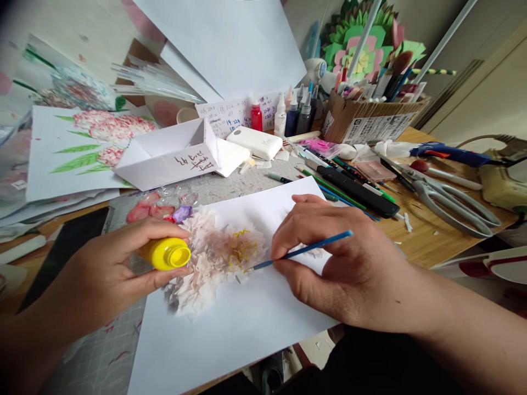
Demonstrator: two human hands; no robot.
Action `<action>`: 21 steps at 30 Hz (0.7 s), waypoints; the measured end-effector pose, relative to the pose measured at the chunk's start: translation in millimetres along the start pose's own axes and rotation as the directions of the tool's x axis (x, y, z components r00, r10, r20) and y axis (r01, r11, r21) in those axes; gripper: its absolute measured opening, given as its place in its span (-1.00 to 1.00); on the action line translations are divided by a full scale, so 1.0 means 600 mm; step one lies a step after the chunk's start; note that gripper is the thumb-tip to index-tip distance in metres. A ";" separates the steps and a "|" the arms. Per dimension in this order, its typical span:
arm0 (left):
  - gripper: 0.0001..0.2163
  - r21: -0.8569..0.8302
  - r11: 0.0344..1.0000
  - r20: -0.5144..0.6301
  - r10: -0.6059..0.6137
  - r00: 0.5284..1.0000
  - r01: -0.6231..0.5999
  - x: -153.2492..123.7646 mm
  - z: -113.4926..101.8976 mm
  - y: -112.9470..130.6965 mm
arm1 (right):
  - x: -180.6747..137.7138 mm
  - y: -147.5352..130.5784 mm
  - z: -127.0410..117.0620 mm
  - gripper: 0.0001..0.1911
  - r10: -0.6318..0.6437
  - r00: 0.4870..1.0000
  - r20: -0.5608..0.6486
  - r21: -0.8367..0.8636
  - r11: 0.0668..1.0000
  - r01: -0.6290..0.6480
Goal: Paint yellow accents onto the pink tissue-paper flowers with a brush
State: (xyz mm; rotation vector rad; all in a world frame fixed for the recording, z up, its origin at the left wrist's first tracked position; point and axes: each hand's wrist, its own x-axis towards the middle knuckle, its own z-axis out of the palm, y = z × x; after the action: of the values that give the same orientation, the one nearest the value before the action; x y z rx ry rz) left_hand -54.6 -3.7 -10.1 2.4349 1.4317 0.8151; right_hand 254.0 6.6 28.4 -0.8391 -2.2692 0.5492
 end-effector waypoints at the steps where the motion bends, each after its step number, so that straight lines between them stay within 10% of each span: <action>1: -0.76 0.002 1.000 0.005 0.004 1.000 -0.004 -0.001 0.000 -0.001 | 0.000 -0.001 0.001 -0.89 -0.006 1.000 0.006 -0.009 1.000 0.006; 21: -0.76 0.004 1.000 0.004 0.015 1.000 -0.015 -0.002 0.001 -0.006 | 0.000 -0.001 -0.010 -0.89 -0.005 1.000 -0.027 -0.059 0.998 0.003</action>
State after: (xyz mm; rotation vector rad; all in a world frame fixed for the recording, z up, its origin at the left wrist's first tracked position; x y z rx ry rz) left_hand -57.6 -2.8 -12.5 2.4519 1.4160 0.8108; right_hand 257.8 7.2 32.7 -0.8655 -2.2712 0.4676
